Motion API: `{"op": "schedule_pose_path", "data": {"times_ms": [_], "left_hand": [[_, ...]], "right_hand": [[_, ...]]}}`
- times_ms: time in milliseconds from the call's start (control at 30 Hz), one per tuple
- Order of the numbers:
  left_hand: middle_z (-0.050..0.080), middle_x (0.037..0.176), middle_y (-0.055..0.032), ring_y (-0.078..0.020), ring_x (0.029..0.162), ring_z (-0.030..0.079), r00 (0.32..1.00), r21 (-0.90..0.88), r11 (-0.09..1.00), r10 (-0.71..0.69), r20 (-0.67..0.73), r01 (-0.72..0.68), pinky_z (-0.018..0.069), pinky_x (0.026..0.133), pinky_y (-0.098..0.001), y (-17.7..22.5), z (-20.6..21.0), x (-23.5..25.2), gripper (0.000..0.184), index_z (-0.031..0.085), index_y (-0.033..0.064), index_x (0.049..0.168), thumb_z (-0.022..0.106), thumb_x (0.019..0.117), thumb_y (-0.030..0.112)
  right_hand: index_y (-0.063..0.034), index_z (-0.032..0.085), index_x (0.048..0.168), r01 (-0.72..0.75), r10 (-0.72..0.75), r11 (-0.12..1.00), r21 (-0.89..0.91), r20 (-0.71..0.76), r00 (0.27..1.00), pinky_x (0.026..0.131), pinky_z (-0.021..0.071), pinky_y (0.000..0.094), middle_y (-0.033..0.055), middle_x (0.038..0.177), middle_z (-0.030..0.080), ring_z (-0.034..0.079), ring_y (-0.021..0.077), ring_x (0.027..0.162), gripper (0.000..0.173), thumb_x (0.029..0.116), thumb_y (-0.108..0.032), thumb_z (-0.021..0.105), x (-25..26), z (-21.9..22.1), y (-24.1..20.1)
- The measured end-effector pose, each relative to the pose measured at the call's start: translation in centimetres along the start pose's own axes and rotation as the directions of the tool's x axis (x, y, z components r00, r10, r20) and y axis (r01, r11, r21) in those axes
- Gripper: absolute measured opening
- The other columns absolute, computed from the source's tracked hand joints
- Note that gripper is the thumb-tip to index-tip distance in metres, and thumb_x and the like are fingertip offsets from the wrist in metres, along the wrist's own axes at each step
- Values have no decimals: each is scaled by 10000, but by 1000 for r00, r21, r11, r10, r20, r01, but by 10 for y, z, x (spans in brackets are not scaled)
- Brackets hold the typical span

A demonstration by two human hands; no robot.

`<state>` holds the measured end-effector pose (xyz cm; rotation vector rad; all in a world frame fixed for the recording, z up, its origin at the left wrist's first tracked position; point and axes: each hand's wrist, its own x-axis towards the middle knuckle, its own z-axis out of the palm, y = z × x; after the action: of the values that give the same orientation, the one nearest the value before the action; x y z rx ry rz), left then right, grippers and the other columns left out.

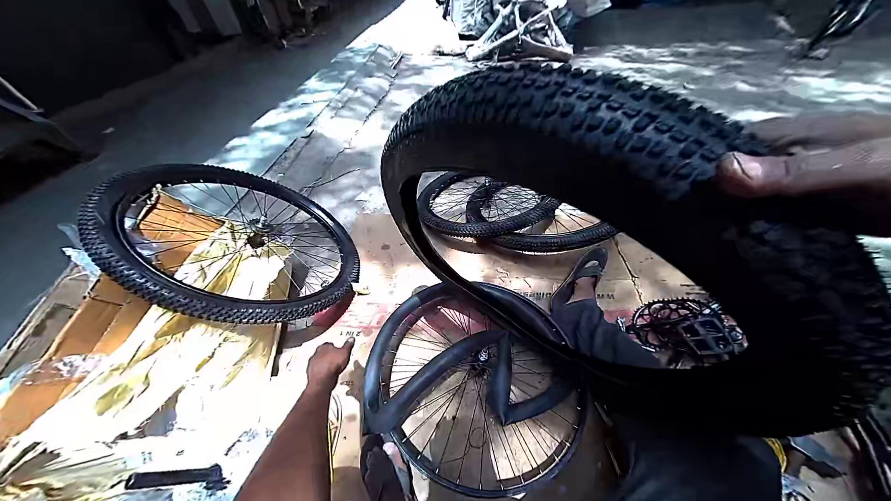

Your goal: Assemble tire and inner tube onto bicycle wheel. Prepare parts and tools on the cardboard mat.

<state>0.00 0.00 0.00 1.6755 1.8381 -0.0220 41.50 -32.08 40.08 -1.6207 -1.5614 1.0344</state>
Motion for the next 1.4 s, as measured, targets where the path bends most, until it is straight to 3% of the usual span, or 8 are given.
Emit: {"op": "schedule_pose_path", "data": {"times_ms": [167,267,333,467,700,967,1133,1400], "left_hand": [[612,1333,-274,-402,1160,632,900,-652,632,-197,388,419,507,937,-601,-76,96,-6,740,487,0,1456,171,1101,567],[712,1008,-135,-269,875,695,857,-771,430,-14,515,470,577,725,-473,-81,111,-16,523,626,84,1191,267,1100,453],[721,945,-137,-263,834,706,844,-817,283,45,534,502,588,716,-463,-79,113,-19,477,648,69,1111,316,1068,408],[721,899,-133,-257,795,717,861,-860,136,77,503,491,595,675,-463,-79,119,-35,508,656,72,1064,326,1032,456],[618,808,-100,-200,622,606,978,-957,-232,-72,198,177,539,545,-385,-11,53,-45,368,590,88,1102,452,1045,424],[623,1108,-90,-192,953,623,956,-896,-358,-223,-191,-262,548,801,-437,51,-42,-113,372,538,87,1308,444,1078,364],[626,1344,-81,-310,1216,603,972,-888,-457,229,-55,57,506,929,-637,148,-53,-204,734,502,240,1422,243,975,761],[639,1287,-126,-274,1134,642,849,-878,-433,524,-63,202,553,927,-483,245,14,-223,389,504,103,1420,381,1120,319]], "right_hand": [[-223,684,1203,-148,79,774,616,137,987,691,646,285,23,1004,751,743,89,882,671,873,-784,521,24,21,48],[-206,703,1086,-106,204,725,681,-65,977,614,631,257,18,923,763,750,73,812,721,924,-807,337,21,35,38],[-102,573,1391,-24,-147,688,725,171,974,857,641,376,114,1220,701,713,171,1110,773,1018,-716,287,28,1,82],[-287,680,957,28,120,902,430,-313,942,568,599,182,-91,819,751,708,-27,708,565,1073,-599,224,30,43,21],[-272,727,1008,232,-137,967,109,-544,828,618,623,258,-94,832,736,706,31,717,490,1014,-665,435,39,30,24],[-134,676,764,241,-235,968,-69,-587,775,504,573,358,34,661,677,663,143,569,682,1059,-636,320,30,66,5],[-122,644,703,115,-167,983,-142,-455,875,556,532,489,68,642,640,643,216,594,779,974,-783,332,77,106,11],[-122,692,1191,-54,-6,958,-282,-207,978,806,590,515,113,991,729,713,248,880,553,938,-611,637,110,99,2]]}}
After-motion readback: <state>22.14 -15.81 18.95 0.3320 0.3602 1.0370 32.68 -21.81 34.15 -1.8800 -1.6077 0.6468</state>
